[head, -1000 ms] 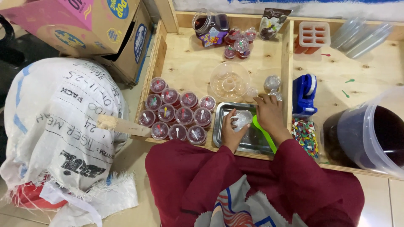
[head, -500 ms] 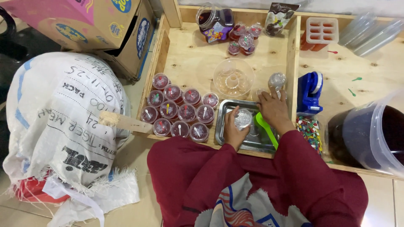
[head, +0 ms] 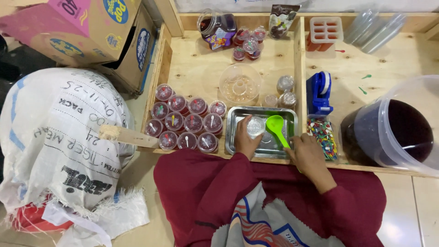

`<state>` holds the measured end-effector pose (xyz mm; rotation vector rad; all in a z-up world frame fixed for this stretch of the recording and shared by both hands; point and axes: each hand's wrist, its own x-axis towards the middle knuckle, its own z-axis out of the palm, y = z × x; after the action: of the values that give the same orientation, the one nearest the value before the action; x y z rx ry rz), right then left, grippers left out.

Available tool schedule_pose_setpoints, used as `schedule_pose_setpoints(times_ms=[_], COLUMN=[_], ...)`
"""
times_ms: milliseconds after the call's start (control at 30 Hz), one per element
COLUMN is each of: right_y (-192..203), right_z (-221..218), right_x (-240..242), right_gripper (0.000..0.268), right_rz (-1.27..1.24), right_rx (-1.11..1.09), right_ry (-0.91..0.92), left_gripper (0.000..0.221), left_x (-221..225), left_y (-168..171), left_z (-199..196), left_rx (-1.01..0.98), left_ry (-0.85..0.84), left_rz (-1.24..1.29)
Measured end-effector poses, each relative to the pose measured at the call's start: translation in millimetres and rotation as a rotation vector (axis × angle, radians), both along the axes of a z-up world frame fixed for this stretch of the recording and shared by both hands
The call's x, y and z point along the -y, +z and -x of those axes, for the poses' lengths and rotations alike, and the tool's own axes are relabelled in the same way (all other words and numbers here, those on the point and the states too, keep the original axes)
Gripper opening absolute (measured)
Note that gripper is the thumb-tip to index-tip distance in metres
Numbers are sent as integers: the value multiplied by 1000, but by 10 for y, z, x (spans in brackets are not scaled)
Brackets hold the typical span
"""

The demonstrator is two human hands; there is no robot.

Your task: The person fills small plastic cups with a dark liquid using a ladle, covers them with lids, and applies tape to the lids by hand.

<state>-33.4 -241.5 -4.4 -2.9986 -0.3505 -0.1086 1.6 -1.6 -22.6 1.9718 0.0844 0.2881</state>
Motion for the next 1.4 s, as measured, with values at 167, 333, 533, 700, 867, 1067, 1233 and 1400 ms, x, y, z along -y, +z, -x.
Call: schedule_pose_setpoints(times_ms=[167, 333, 533, 700, 867, 1067, 1233, 1400], right_y=[195, 286, 437, 350, 487, 505, 858, 1486], right_z=[512, 646, 571, 347, 283, 285, 465, 810], right_x=[77, 63, 31, 2, -226, -294, -130, 245], right_gripper=[65, 62, 45, 32, 34, 29, 27, 26], right_rz=[18, 19, -225, -927, -1166, -1271, -1226, -1200], right_rx=[-171, -277, -175, 23, 12, -31, 91, 418], right_ry=[-68, -111, -156, -315, -383, -391, -403, -450], left_gripper=[87, 87, 84, 88, 91, 87, 84, 89], left_x=[7, 2, 1, 21, -4, -26, -24, -26], left_y=[305, 379, 362, 309, 452, 491, 354, 274], left_z=[77, 107, 162, 151, 165, 183, 158, 152], left_rx=[-76, -87, -97, -3, -50, -97, -114, 2], left_ry=[-104, -171, -200, -186, -177, -160, -46, 49], left_rz=[-28, -100, -119, -112, -62, 15, 85, 69])
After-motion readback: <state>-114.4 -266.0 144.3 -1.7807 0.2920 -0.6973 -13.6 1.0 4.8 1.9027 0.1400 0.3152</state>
